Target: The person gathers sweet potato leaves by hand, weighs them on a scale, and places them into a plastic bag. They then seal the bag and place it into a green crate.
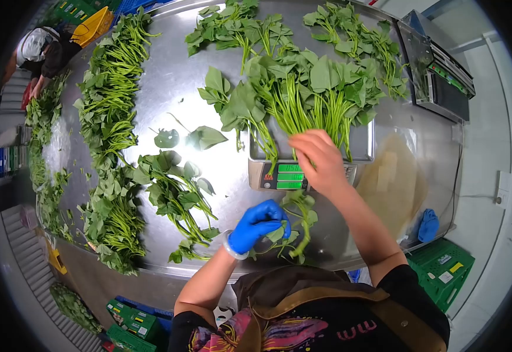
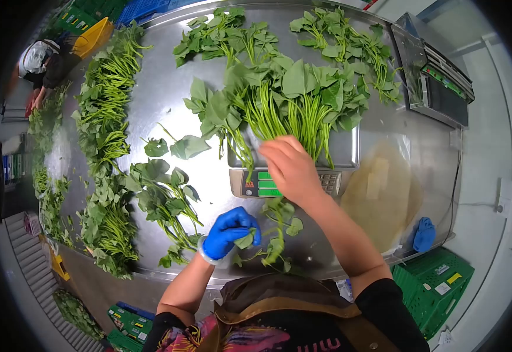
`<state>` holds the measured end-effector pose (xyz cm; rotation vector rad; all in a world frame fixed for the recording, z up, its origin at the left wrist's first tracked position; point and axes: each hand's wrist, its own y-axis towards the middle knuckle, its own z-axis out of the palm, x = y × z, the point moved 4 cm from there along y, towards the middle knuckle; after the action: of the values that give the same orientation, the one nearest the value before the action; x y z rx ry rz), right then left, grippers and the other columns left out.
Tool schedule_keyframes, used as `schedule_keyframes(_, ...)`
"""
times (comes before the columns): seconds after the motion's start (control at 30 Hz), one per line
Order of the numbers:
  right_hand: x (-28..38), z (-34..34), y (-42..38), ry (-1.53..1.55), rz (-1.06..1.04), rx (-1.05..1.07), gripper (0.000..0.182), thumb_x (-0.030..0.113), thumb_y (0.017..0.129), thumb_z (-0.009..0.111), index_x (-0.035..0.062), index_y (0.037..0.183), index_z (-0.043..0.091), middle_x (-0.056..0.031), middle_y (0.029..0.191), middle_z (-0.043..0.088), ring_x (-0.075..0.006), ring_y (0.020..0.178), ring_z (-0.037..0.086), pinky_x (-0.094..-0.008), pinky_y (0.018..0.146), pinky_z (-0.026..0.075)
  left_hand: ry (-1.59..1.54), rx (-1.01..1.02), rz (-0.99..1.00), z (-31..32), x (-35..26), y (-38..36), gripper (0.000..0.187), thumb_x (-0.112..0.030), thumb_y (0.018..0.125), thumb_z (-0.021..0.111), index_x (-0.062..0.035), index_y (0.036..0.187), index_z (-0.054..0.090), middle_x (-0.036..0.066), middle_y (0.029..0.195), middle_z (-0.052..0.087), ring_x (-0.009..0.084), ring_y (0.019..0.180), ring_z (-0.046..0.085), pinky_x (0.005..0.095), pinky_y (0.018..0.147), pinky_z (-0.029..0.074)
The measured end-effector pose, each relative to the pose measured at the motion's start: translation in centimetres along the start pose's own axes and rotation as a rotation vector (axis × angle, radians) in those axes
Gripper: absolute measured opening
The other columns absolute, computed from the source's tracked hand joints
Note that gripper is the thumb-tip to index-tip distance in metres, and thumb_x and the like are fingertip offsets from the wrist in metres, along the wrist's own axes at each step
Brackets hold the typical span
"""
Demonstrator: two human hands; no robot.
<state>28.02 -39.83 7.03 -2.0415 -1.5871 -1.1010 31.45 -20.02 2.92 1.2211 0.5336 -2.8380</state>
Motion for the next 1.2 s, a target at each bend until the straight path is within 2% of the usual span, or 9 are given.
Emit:
schedule_keyframes(0.2, 4.4, 2.6, -7.4, 0.796, 0.254, 0.734, 0.044, 0.024, 0.085, 0.068, 0.0042, 0.122, 0.054, -0.0098, 0.117, 0.060, -0.0177, 0.108, 0.056, -0.0345, 0.095, 0.042, -0.217, -0.112, 0.254, 0.8, -4.2, -1.9, 0.018, -0.017, 0.084, 0.060, -0.0070, 0.084, 0.045, 0.020, 0.081, 0.060, 0.0265, 0.071, 0.059, 0.0345, 0.068, 0.048)
schedule_keyframes(0.37, 8.4, -0.6, -4.1, 0.303, -0.210, 0.538, 0.006, 0.011, 0.083, 0.061, 0.0083, 0.088, 0.063, -0.0076, 0.080, 0.055, -0.0255, 0.077, 0.056, -0.0371, 0.069, 0.045, -0.321, -0.413, 0.371, -1.5, -7.3, -2.6, 0.011, -0.016, 0.085, 0.056, -0.0078, 0.087, 0.049, 0.019, 0.095, 0.060, 0.0310, 0.073, 0.058, 0.0344, 0.066, 0.048)
schedule_keyframes(0.43, 9.4, -4.7, 1.7, -0.128, -0.458, 0.272, 0.012, 0.011, 0.075, 0.061, 0.0123, 0.086, 0.065, -0.0065, 0.074, 0.052, -0.0246, 0.072, 0.054, -0.0355, 0.063, 0.043, 0.441, -0.541, 0.617, -5.6, -7.8, -1.2, 0.011, -0.010, 0.089, 0.051, -0.0053, 0.097, 0.055, 0.013, 0.106, 0.059, 0.0270, 0.081, 0.060, 0.0333, 0.073, 0.050)
schedule_keyframes(0.5, 8.0, -8.9, 8.2, -0.486, -0.488, -0.052, 0.009, 0.010, 0.078, 0.061, 0.0100, 0.086, 0.065, -0.0081, 0.075, 0.055, -0.0264, 0.074, 0.054, -0.0370, 0.065, 0.044, 0.242, -0.714, 0.326, -10.0, -6.9, 0.5, 0.025, -0.007, 0.089, 0.052, -0.0018, 0.111, 0.062, 0.009, 0.104, 0.064, 0.0148, 0.092, 0.061, 0.0284, 0.077, 0.049)
schedule_keyframes(0.6, 4.1, -12.5, 17.5, -0.819, -0.421, -0.342, 0.024, 0.012, 0.081, 0.063, 0.0087, 0.104, 0.061, -0.0078, 0.088, 0.061, -0.0274, 0.087, 0.057, -0.0387, 0.078, 0.046, 0.861, -0.882, 0.217, -15.8, -3.3, 4.5, 0.022, -0.017, 0.086, 0.061, -0.0089, 0.106, 0.065, 0.011, 0.089, 0.068, 0.0217, 0.070, 0.064, 0.0327, 0.064, 0.051)
schedule_keyframes(0.77, 5.3, -5.7, 15.3, -0.586, -0.471, -0.271, 0.039, 0.014, 0.082, 0.063, 0.0082, 0.119, 0.055, -0.0122, 0.114, 0.059, -0.0305, 0.108, 0.054, -0.0409, 0.094, 0.042, 1.383, -0.882, -0.110, -17.0, -1.1, 10.7, 0.036, -0.035, 0.082, 0.063, -0.0043, 0.099, 0.064, 0.022, 0.090, 0.066, 0.0388, 0.087, 0.063, 0.0441, 0.076, 0.049)
schedule_keyframes(0.93, 5.0, 3.9, 3.4, -0.189, -0.225, 0.154, 0.021, 0.012, 0.081, 0.065, 0.0042, 0.101, 0.064, -0.0110, 0.098, 0.064, -0.0263, 0.091, 0.062, -0.0386, 0.076, 0.051, 0.272, -0.903, 0.426, -17.8, -2.3, 6.1, 0.016, -0.014, 0.092, 0.053, -0.0005, 0.093, 0.062, 0.004, 0.073, 0.058, 0.0112, 0.065, 0.055, 0.0246, 0.059, 0.043)
schedule_keyframes(1.03, 6.3, 6.0, 0.8, 0.128, 0.109, 0.031, 0.025, 0.019, 0.082, 0.069, 0.0029, 0.100, 0.063, -0.0113, 0.100, 0.064, -0.0261, 0.086, 0.063, -0.0345, 0.074, 0.051, 0.336, -0.937, 0.558, -11.6, -4.9, 0.8, 0.018, -0.012, 0.095, 0.051, 0.0025, 0.099, 0.061, 0.004, 0.076, 0.059, 0.0091, 0.066, 0.050, 0.0227, 0.060, 0.041)
schedule_keyframes(1.2, 9.4, 6.0, -0.2, 0.180, 0.072, -0.084, 0.025, 0.019, 0.080, 0.072, 0.0010, 0.094, 0.061, -0.0124, 0.091, 0.062, -0.0278, 0.078, 0.063, -0.0346, 0.067, 0.050, 0.823, -0.748, 0.627, -2.7, -2.8, -3.1, 0.016, -0.008, 0.096, 0.049, 0.0046, 0.092, 0.059, 0.007, 0.081, 0.062, 0.0126, 0.073, 0.056, 0.0269, 0.067, 0.045)
